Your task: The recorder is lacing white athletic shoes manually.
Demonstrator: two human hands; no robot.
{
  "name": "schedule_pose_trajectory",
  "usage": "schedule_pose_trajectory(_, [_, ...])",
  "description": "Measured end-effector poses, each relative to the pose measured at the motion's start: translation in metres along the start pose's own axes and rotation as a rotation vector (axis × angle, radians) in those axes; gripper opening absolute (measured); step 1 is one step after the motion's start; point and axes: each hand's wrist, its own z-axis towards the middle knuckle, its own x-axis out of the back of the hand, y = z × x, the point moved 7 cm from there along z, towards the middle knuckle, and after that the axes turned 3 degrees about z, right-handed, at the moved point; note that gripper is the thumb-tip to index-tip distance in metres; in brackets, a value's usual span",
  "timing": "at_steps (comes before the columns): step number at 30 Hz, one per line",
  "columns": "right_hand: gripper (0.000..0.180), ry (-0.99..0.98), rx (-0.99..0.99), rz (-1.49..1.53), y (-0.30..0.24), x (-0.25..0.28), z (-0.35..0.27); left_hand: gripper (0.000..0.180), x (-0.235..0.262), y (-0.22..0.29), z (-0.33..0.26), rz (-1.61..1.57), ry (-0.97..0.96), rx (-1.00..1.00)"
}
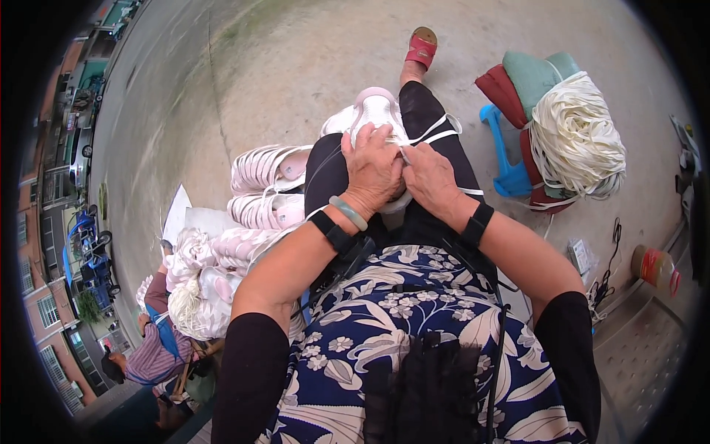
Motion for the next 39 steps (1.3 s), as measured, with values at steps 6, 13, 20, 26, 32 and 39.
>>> schedule_pose_trajectory(6, [0.017,0.014,-0.048,0.077,0.004,0.004,-0.002,0.018,-0.002,0.009,0.01,0.057,-0.055,-0.072])
schedule_pose_trajectory(13, [0.026,-0.069,-0.06,0.012,0.004,0.004,-0.008,0.015,0.051,-0.01,-0.013,0.178,-0.057,-0.141])
schedule_pose_trajectory(20, [0.035,-0.087,-0.061,0.01,0.005,-0.001,-0.007,0.017,0.129,-0.18,-0.121,0.51,-0.192,0.346])
schedule_pose_trajectory(26, [0.029,-0.098,-0.104,-0.014,0.0,-0.003,-0.002,0.016,0.127,-0.217,-0.174,0.661,-0.423,0.583])
schedule_pose_trajectory(32, [0.032,-0.085,-0.111,-0.002,0.004,-0.003,-0.003,0.016,0.099,-0.183,-0.136,0.632,-0.421,0.4])
schedule_pose_trajectory(39, [0.039,-0.053,-0.131,0.212,0.007,0.0,-0.004,0.04,0.069,-0.086,-0.066,0.097,-0.086,-0.006])
